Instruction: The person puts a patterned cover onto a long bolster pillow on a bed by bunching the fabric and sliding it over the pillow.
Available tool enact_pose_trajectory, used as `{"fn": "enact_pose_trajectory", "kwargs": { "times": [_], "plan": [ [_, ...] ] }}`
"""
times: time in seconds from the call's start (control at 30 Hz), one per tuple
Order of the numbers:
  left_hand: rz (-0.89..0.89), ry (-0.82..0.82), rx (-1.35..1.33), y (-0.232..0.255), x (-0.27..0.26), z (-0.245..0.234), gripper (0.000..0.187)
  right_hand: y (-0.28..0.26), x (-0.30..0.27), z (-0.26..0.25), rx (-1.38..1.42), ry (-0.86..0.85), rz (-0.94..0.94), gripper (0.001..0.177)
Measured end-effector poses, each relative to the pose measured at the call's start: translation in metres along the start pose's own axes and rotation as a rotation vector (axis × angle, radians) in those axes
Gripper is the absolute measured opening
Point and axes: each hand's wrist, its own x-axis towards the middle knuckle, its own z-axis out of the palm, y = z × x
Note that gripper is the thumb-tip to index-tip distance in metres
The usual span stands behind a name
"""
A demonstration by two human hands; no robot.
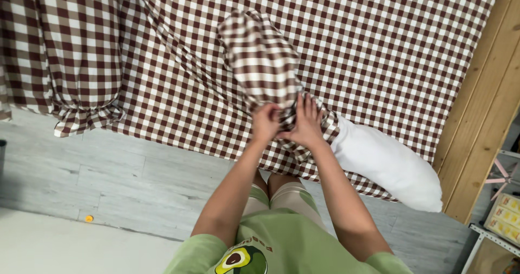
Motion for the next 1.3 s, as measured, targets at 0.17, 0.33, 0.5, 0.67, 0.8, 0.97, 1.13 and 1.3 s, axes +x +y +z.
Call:
{"fn": "enact_pose_trajectory", "kwargs": {
  "times": [0.17,0.33,0.5,0.67,0.8,0.97,1.13,1.3],
  "plan": [
    [0.005,-0.206,-0.147,0.049,-0.008,-0.006,0.016,-0.010,0.015,0.016,-0.036,0.134,0.110,0.084],
    [0.205,0.401,0.151,0.058,0.017,-0.037,0.035,-0.016,0.018,-0.033,0.413,0.074,0.435,0.059],
    [0.237,0.324,0.042,0.099,0.033,-0.048,0.026,0.007,0.001,-0.077,0.624,0.273,0.254,0.056],
    [0.081,0.155,-0.165,0.147,0.025,-0.044,0.013,0.005,-0.034,-0.104,0.692,0.207,-0.044,0.075],
    [0.462,0.134,-0.043,0.184,0.001,-0.035,0.012,0.016,-0.040,-0.089,0.733,0.484,0.212,0.065],
    [0.616,0.043,0.081,0.223,-0.033,-0.038,0.010,0.065,-0.034,-0.087,1.144,0.686,0.232,0.056],
    [0.681,-0.029,0.068,0.243,-0.053,-0.050,0.013,0.066,-0.018,-0.131,1.518,0.736,0.245,0.037],
    [0.582,-0.093,-0.078,0.247,-0.039,-0.084,0.013,0.037,-0.015,-0.204,1.644,0.354,0.452,0.048]
  ]
}}
